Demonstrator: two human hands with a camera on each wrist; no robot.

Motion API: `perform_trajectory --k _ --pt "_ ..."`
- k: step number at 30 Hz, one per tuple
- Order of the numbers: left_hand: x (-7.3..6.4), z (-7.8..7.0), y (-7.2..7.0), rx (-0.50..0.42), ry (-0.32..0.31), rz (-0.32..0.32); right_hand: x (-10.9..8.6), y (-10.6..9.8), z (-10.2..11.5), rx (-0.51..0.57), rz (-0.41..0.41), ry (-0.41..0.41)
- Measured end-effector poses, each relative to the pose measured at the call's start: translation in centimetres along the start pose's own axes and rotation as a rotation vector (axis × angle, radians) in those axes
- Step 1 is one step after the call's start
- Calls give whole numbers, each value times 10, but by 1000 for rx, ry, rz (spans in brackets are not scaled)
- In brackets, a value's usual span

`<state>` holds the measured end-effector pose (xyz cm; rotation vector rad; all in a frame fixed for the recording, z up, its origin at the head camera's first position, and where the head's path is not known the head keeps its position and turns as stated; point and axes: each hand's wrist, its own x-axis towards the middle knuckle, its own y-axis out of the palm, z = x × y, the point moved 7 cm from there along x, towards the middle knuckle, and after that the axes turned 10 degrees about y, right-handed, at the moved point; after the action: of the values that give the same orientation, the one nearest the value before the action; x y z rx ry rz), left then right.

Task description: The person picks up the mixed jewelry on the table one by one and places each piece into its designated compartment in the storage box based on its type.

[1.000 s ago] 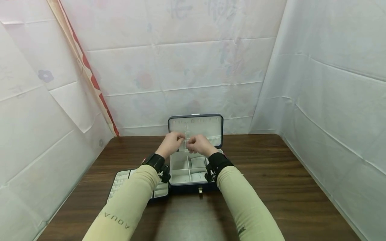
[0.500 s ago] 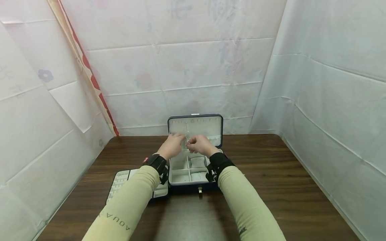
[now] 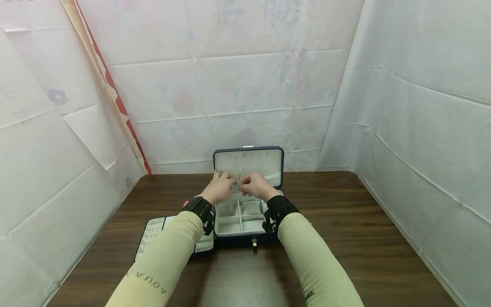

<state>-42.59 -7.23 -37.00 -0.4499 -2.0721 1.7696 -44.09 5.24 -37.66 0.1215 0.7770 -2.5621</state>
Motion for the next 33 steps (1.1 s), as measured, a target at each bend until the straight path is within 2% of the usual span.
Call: perform_trajectory --k 5,12,19,25,33 --pt "-3 0 1 25 35 42 0 0 -1 1 -8 6" --pt "-1 0 4 -3 39 110 0 -3 0 -3 -40 2" --pt "-3 -3 3 24 64 161 2 -5 -3 3 -62 2" --pt "-4 -3 3 10 57 183 3 -6 -6 13 -65 26" --pt "-3 -1 4 17 65 183 2 -7 -9 -1 -78 40"
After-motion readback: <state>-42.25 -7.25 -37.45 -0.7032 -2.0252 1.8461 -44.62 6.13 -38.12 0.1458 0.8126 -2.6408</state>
